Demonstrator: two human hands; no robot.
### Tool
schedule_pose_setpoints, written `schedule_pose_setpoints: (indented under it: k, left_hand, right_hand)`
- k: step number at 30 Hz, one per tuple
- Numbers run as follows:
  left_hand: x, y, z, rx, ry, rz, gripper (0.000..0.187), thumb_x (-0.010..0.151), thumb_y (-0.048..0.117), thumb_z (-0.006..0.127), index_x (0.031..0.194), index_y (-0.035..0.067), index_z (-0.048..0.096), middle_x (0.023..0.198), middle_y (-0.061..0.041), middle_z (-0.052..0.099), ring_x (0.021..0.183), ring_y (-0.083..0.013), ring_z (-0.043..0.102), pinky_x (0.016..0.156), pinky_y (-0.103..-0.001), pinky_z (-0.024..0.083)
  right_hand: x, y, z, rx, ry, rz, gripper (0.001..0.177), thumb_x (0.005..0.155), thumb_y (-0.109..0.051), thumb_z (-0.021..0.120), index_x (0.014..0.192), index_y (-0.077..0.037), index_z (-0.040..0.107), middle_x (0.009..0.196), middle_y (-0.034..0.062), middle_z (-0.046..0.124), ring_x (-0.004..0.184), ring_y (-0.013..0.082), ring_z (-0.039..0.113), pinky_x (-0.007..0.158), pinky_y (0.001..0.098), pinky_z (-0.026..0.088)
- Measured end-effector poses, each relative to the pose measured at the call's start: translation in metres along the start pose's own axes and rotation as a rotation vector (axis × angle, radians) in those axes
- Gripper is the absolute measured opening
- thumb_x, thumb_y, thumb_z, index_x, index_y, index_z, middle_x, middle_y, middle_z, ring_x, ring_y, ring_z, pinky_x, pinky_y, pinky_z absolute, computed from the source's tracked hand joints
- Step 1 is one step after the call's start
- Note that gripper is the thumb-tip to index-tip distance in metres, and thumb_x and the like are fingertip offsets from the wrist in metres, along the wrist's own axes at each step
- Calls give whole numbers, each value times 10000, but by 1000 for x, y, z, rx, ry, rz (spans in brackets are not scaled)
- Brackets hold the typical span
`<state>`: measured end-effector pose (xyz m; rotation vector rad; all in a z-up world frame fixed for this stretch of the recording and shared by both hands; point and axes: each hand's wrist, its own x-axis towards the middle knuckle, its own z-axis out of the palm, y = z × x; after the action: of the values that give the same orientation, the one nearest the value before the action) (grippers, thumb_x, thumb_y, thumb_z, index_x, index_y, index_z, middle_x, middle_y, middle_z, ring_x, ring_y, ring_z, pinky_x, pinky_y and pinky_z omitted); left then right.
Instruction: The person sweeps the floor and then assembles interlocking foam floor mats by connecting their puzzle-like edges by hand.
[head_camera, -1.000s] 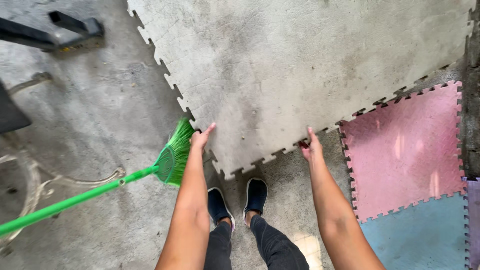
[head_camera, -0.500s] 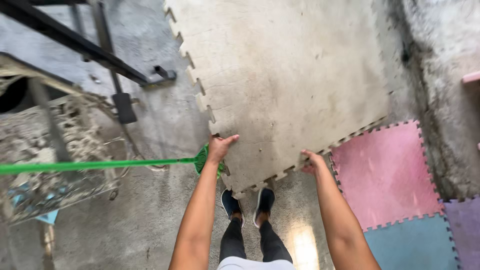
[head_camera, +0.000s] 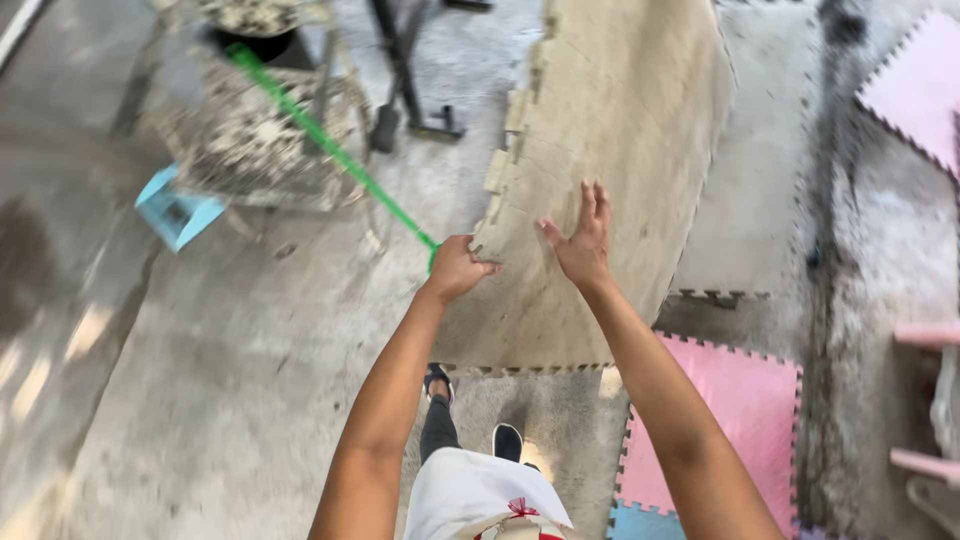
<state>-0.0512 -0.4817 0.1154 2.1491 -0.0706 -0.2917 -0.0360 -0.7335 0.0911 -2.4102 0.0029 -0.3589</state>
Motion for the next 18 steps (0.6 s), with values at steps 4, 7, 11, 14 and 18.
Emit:
schedule_pose_setpoints:
  k: [4, 7, 11, 14, 18]
  left_hand:
    - [-95, -1, -40, 188, 31, 56, 516, 684, 287, 924, 1063, -9, 737, 857, -191, 727, 880, -362, 702, 810, -460, 536]
    - [-178, -7, -81, 256, 19, 19, 486, 691, 289, 904, 1061, 19, 743, 833, -162, 731, 886, -352, 703, 816, -467, 537]
    - [-290, -22, -139, 350, 33, 77, 469, 695, 253, 858, 1139, 132, 773, 821, -116, 757, 880, -330, 708, 812, -466, 527]
    - [-380, -48, -175, 354, 86, 11, 494, 665, 236, 867, 1139, 149, 762, 817, -103, 747, 847, -305, 713, 791, -442, 537]
    - [-510, -87, -221, 510, 284, -95, 594, 690, 285, 901, 1225, 122, 699, 944, -129, 727, 968, -340, 667, 848, -459, 519]
  right_hand:
    - [-33, -130, -39, -471, -110, -646, 982, 768, -255, 845, 1608, -122, 354, 1662, 192, 271, 1537, 394, 217, 1255, 545, 202]
    - [-59, -213, -60, -554, -225, -965, 1069, 641, -319, 884, 1565, -171, 368, 1612, 126, 381, 1501, 369, 288, 1217, 597, 126]
    - [-93, -315, -68, -751, -640, -1020, 1093, 662, -414, 901, 1592, -171, 381, 1150, 39, 697, 1206, 227, 618, 1312, 558, 220]
    - [-147, -385, -46, -860, -912, -1034, 758, 690, -579, 864, 1278, -162, 630, 966, 14, 722, 964, 248, 703, 913, 431, 561]
    - [-239, -480, -18, -814, -896, -1240, 869, 618, -631, 862, 1318, -181, 611, 895, 73, 745, 908, 277, 718, 771, 443, 568]
